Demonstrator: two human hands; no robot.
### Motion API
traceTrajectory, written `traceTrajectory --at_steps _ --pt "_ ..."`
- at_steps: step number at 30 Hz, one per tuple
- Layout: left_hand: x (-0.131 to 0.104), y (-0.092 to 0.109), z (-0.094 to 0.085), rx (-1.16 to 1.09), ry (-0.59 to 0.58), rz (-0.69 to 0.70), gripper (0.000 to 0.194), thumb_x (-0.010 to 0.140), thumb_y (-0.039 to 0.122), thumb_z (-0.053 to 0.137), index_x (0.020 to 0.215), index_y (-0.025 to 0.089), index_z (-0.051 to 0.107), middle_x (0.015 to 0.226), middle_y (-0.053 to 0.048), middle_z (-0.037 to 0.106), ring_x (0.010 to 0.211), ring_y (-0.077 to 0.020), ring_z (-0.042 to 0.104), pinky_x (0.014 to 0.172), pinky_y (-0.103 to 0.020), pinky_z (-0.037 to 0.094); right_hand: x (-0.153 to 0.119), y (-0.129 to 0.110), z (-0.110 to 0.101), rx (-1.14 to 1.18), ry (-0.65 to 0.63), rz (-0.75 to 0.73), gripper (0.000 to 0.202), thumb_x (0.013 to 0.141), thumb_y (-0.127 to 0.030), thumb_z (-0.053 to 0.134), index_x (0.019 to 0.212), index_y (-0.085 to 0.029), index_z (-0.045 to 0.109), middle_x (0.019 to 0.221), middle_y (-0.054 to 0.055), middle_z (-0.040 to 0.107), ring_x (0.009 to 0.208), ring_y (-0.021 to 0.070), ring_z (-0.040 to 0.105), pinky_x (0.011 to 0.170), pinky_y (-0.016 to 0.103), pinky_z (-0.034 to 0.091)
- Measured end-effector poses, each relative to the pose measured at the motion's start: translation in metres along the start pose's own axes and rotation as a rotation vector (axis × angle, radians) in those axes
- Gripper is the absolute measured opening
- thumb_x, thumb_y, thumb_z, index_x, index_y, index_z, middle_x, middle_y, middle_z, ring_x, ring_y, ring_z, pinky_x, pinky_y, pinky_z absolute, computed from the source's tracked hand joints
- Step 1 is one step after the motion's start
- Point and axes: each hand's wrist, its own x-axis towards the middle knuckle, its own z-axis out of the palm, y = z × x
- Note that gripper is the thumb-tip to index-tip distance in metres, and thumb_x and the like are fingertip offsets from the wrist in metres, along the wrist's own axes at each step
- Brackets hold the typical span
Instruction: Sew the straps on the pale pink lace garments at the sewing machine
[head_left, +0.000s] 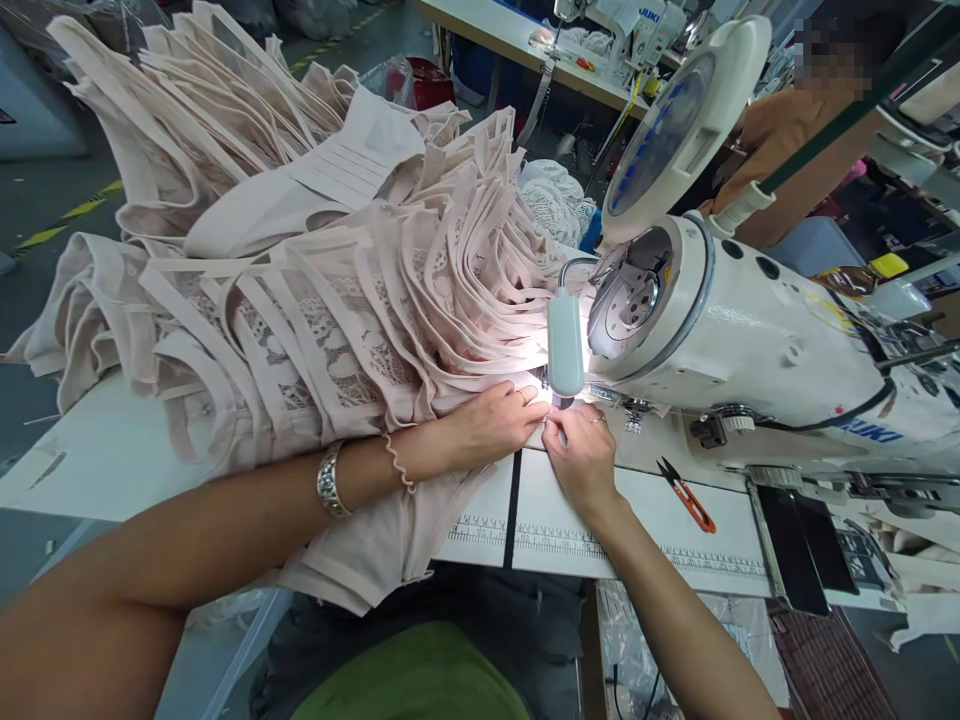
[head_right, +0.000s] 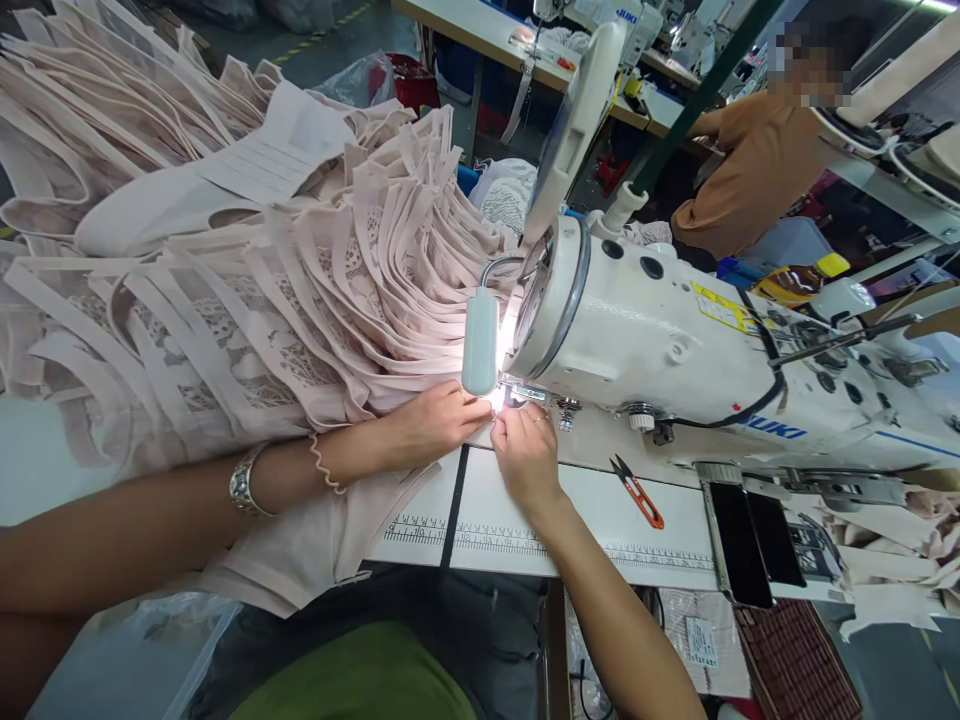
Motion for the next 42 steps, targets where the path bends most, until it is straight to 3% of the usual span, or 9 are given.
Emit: traceTrajectory --at_steps 3,5,10,18,37,42 --pt "0.001 0.000 0.000 0.023 -0.007 0.007 0.028 0.093 -0.002 0.039 0.084 0.013 0.061 0.090 -0.007 0.060 0.081 -0.0181 0.052 0.069 -0.034 0.034 0.002 0.001 -0.003 0.141 0.005 0.219 0.019 0.088 -0.017 0.057 0.071 -0.023 0.061 0.067 -0.002 0.066 0.064 0.0141 0.059 0.066 0.027 0.047" --pt "0.001 -0.002 0.001 0.032 0.013 0.000 0.027 0.093 -0.001 0.040 0.083 0.013 0.061 0.088 -0.006 0.060 0.079 -0.0181 0.052 0.070 -0.033 0.036 0.002 0.004 -0.007 0.187 -0.032 0.271 0.016 0.089 -0.020 0.059 0.073 -0.023 0.064 0.070 -0.002 0.069 0.066 0.0143 0.062 0.066 0.027 0.048" --pt "0.000 -0.006 0.008 0.046 0.108 -0.017 0.028 0.095 0.000 0.040 0.080 0.013 0.060 0.077 -0.005 0.057 0.074 -0.0172 0.050 0.070 -0.030 0.039 0.000 0.009 -0.011 0.209 -0.037 0.151 0.016 0.093 -0.022 0.060 0.080 -0.023 0.069 0.073 0.000 0.072 0.071 0.0153 0.064 0.072 0.029 0.051" --pt "-0.002 -0.005 0.008 0.061 0.138 0.006 0.029 0.093 -0.001 0.041 0.073 0.014 0.057 0.073 -0.005 0.054 0.068 -0.0164 0.046 0.064 -0.030 0.038 0.000 0.010 -0.014 0.193 -0.028 0.013 0.021 0.089 -0.011 0.053 0.091 -0.024 0.070 0.083 0.000 0.076 0.073 0.0161 0.067 0.077 0.031 0.052" --pt "0.001 -0.005 0.008 0.017 0.038 -0.079 0.032 0.091 -0.005 0.036 0.080 0.014 0.060 0.076 -0.005 0.055 0.073 -0.0173 0.049 0.063 -0.029 0.038 -0.003 0.011 -0.015 0.176 -0.087 0.059 0.030 0.087 -0.011 0.048 0.095 -0.025 0.074 0.085 0.000 0.077 0.076 0.0169 0.068 0.081 0.033 0.052" --pt "0.001 -0.004 0.009 -0.015 0.017 -0.101 0.028 0.091 -0.003 0.040 0.078 0.014 0.058 0.077 -0.005 0.054 0.075 -0.0174 0.049 0.064 -0.029 0.037 -0.006 0.013 -0.016 0.158 -0.118 -0.025 0.037 0.083 -0.010 0.050 0.099 -0.028 0.078 0.095 0.000 0.078 0.083 0.0177 0.067 0.079 0.033 0.051"
